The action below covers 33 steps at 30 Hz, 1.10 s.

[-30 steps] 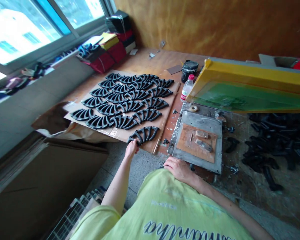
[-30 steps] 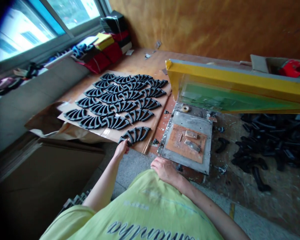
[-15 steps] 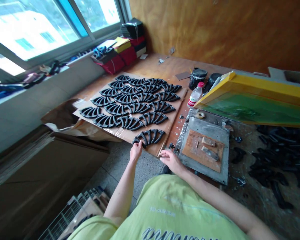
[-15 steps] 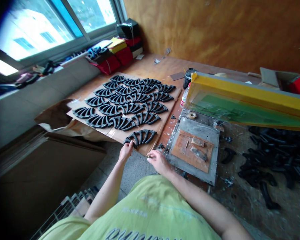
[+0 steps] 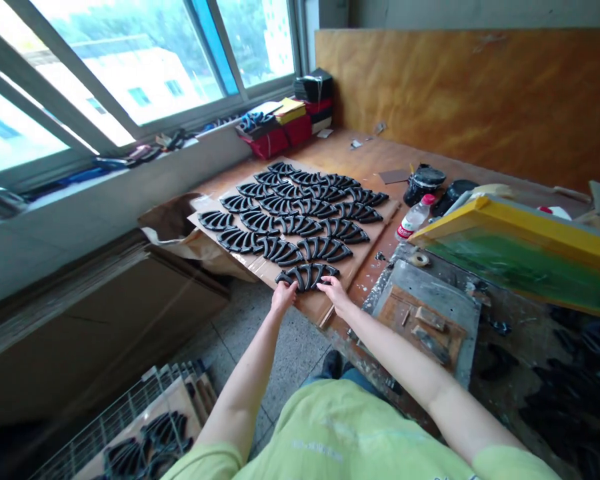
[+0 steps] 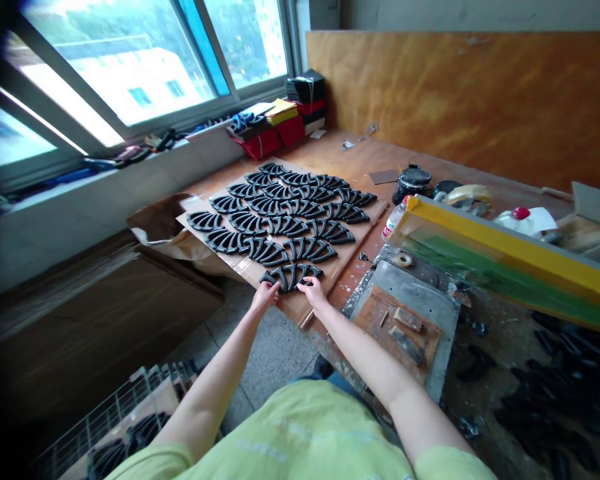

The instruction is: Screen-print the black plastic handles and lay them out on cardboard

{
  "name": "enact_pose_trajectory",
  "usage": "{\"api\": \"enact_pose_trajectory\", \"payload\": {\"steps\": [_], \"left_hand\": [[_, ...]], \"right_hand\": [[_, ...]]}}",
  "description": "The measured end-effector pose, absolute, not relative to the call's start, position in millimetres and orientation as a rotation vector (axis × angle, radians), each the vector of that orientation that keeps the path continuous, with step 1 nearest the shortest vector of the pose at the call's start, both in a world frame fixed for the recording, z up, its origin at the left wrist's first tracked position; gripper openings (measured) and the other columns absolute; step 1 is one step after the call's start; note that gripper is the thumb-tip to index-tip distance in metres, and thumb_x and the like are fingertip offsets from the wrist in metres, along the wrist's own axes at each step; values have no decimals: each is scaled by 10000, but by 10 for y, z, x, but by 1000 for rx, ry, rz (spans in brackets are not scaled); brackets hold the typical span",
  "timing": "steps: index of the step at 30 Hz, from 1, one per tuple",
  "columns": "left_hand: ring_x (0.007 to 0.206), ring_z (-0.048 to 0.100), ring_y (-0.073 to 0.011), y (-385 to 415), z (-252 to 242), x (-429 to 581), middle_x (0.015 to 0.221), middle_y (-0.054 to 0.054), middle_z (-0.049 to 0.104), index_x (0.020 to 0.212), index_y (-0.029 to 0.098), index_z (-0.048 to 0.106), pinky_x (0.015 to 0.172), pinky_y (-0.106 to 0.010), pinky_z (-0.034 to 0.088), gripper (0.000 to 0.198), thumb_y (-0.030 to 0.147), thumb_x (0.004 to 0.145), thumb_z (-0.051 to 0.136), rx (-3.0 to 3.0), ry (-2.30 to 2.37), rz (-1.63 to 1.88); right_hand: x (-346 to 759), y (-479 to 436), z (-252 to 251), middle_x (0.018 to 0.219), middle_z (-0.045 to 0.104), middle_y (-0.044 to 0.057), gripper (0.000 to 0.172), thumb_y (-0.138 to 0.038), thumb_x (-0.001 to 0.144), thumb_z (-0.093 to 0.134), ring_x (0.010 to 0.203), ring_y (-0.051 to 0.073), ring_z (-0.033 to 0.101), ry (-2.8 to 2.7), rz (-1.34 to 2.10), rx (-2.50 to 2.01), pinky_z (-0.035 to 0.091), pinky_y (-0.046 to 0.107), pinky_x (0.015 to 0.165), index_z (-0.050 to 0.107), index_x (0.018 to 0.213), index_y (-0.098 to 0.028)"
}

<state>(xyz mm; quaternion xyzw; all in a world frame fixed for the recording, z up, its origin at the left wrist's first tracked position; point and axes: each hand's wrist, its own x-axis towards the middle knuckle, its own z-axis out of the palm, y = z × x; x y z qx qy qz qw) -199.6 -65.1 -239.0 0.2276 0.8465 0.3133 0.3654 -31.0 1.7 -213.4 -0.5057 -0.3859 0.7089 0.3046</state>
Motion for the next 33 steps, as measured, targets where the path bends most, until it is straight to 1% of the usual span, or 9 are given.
{"api": "enact_pose_trajectory", "payload": {"steps": [4,8,11,14,17,21,24,28,33], "left_hand": [[674,664,-114,-837,-2434,-1918,951,-81,713,1268,151,502,555,-199,496,428,415,931,509,493,2053,963],[749,669,-115,-1203,-2519,-1810,1063,-79,707,1280,193,527,546,-183,490,426,416,916,528,422,2008,1063],[730,663,-127,-1473,-2599,-1768,1030,-81,708,1199,182,582,535,-194,485,409,435,878,573,341,2008,1079],[689,658,-139,-1677,-2676,-1807,952,-84,713,1076,161,623,515,-209,476,365,436,836,621,257,2003,1057],[670,657,-140,-1807,-2753,-1963,912,-80,714,1005,157,632,512,-212,470,307,410,830,626,197,1991,1039],[657,650,-130,-1878,-2867,-2391,912,-79,710,1022,154,620,519,-208,468,263,361,867,571,152,1989,1035],[651,652,-138,-1868,-2913,-2903,896,-80,711,992,155,627,518,-216,472,253,364,855,587,161,1982,1029],[655,659,-146,-1793,-2821,-3803,873,-75,718,944,162,643,519,-215,462,286,413,808,642,198,1996,1044],[671,656,-134,-1527,-2549,-4927,914,-95,722,994,153,647,542,-210,471,346,441,804,627,236,2049,1111]], "right_hand": [[-162,58,-2111,827,662,-2,275,-270,547,776,942,195,593,-912,1971,-1273,411,360,953,656,790,-223],[40,129,-2085,785,652,-5,243,-281,569,772,866,172,609,-791,2003,-1234,460,354,923,644,772,-237],[148,213,-2075,755,645,-11,234,-264,569,766,810,163,604,-735,1982,-1239,488,345,886,632,760,-246],[187,280,-2098,769,650,-15,220,-262,581,742,818,157,603,-714,1911,-1316,491,320,862,645,778,-246],[177,334,-2145,820,671,-11,232,-262,586,719,907,169,609,-711,1789,-1473,466,311,875,658,809,-236],[121,444,-2202,898,687,2,273,-260,572,711,1059,206,585,-688,1641,-1631,423,333,922,633,832,-238],[63,542,-2266,949,676,3,310,-273,568,713,1101,210,563,-644,1561,-1700,406,351,930,617,862,-254],[-16,642,-2394,888,645,-13,368,-309,559,730,994,195,577,-607,1422,-1813,424,353,858,592,898,-268],[-146,702,-2429,721,586,-38,374,-304,535,719,740,162,539,-528,1259,-1963,401,309,665,570,874,-252]]}}
